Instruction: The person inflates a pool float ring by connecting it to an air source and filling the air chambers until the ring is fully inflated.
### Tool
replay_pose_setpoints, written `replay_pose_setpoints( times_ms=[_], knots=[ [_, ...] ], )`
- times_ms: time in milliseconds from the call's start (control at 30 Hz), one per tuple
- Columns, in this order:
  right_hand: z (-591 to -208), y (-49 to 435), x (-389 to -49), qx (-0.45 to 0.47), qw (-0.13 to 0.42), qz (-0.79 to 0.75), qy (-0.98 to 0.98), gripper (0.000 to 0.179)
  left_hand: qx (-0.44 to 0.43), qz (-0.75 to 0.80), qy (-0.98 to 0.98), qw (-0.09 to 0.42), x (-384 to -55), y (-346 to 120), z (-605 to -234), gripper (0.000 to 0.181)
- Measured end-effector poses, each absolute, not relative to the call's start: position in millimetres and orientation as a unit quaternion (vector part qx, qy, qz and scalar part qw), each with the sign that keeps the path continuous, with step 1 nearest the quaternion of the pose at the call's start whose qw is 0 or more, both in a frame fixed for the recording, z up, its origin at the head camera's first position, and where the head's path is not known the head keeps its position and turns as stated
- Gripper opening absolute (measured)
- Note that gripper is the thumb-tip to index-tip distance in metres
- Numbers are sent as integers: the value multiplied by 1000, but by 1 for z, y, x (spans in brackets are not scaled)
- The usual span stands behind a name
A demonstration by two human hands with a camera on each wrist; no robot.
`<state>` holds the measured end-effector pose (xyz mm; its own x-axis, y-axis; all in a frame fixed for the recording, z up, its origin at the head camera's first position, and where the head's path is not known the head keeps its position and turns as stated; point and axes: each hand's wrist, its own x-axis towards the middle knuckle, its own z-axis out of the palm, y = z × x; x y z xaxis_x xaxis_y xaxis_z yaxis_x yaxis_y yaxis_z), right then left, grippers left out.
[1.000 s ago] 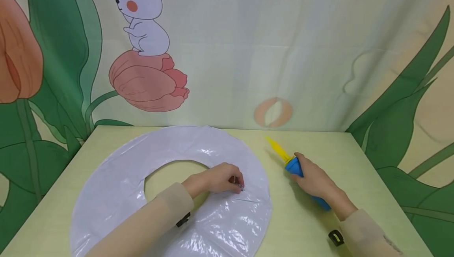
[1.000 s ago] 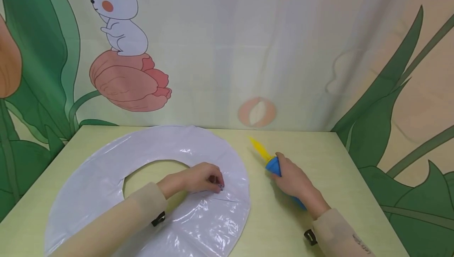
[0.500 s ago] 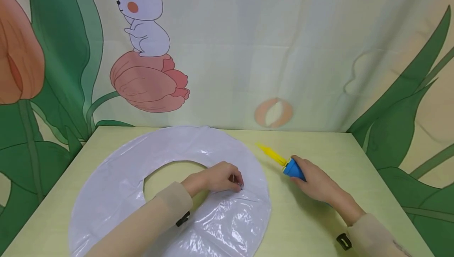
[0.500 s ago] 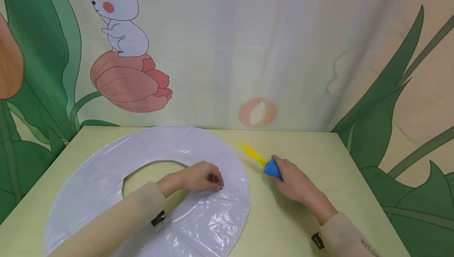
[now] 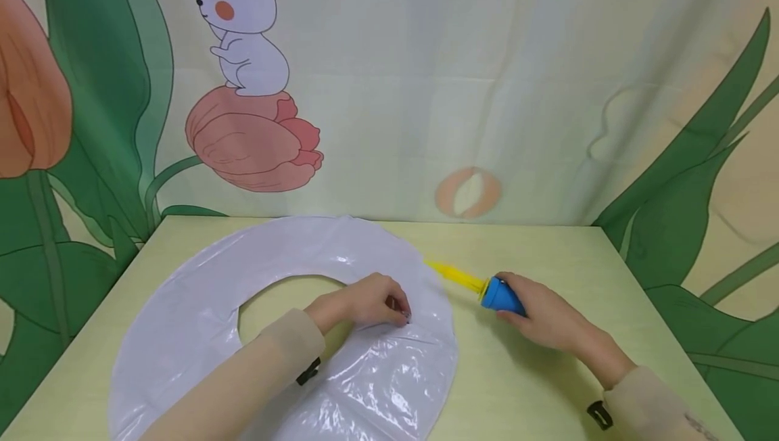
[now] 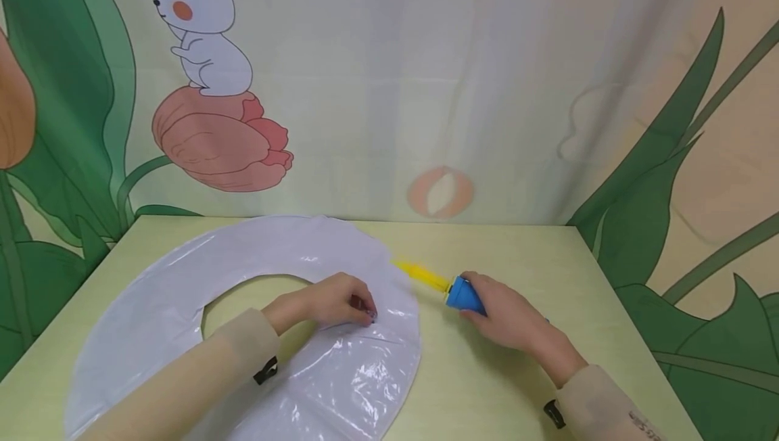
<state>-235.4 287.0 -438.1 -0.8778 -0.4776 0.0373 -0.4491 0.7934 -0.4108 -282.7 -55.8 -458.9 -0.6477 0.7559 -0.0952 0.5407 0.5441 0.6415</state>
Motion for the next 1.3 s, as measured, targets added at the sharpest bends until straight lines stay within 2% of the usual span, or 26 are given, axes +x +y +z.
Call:
replay_pose_setpoints(
  times_ms=[833, 1200, 1300],
  knots=[
    [-432, 285, -230, -329, 87, -119, 933, 57, 373, 289, 862, 185, -284, -56, -463, 8],
    [-421, 283, -237, -368, 54, -61, 926, 60, 386, 269, 863, 182, -283, -52, -459, 6],
    [-418, 282, -239, -373, 46, -48, 925, 61, 402, 249, 865, 168, -281, -49, -458, 6]
  ],
)
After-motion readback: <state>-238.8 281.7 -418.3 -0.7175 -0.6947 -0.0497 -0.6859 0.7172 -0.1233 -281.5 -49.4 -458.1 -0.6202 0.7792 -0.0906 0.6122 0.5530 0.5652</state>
